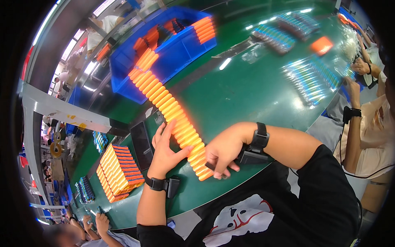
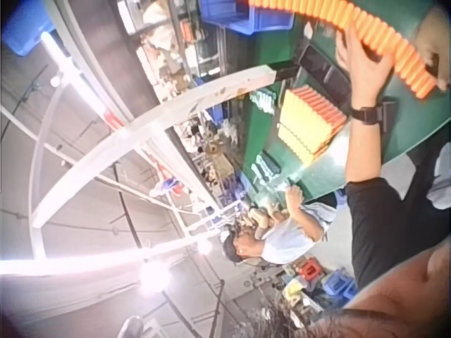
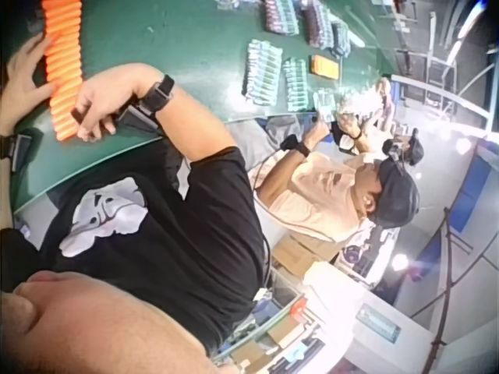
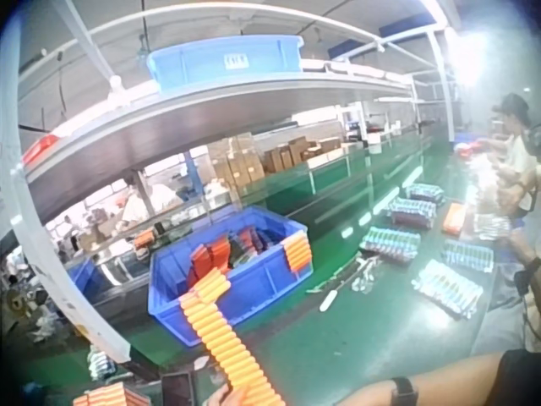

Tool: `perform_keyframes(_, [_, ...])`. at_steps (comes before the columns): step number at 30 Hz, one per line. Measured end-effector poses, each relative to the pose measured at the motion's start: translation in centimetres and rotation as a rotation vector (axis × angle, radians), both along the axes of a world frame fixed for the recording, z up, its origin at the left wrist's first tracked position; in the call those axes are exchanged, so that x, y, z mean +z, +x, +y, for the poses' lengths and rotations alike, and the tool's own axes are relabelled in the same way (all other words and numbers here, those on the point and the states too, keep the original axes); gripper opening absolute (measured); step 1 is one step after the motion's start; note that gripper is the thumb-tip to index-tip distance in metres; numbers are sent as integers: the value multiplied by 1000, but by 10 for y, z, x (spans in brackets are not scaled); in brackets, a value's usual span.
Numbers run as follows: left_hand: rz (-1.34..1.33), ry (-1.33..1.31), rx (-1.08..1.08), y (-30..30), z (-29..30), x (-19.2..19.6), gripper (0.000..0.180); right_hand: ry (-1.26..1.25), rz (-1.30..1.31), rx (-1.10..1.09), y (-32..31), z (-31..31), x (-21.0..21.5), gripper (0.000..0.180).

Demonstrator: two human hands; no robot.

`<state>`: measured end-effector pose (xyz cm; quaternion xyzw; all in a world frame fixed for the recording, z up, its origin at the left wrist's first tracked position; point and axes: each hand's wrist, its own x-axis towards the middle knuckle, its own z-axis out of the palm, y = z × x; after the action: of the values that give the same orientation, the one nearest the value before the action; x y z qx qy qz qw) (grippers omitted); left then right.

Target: Organizing and aligning small foam and plastic dart components on an assembly line.

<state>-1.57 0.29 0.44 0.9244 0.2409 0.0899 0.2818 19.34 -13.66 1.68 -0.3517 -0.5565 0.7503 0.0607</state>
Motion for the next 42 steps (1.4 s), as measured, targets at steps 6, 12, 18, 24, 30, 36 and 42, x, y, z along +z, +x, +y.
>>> perform_keyframes(6, [-14,9,1,-1,0,-2,95,335,111,-664,8,7,11,19])
perform_keyframes(12, [-60,5,-8,-2,-3,-6,98,1041,-189,-891,-2,31,-27,20])
perform_keyframes(18, [-71,31,-17,-3,-1,-9,100,1040,-349,-844,-9,32,-18,21])
perform_keyframes(24, [-62,37,-24,-2,-1,-8,100,991,-230,-884,-8,35,-28,23])
perform_keyframes(30, [-53,50,-24,-2,-1,-9,100,1044,-305,-847,-14,34,-23,21])
perform_keyframes(36, [-85,25,-28,-1,0,-7,101,1061,-392,-888,7,25,-23,16])
perform_keyframes(42, [-321,-96,-77,-6,-3,-7,99,877,-80,-1087,12,24,-20,16])
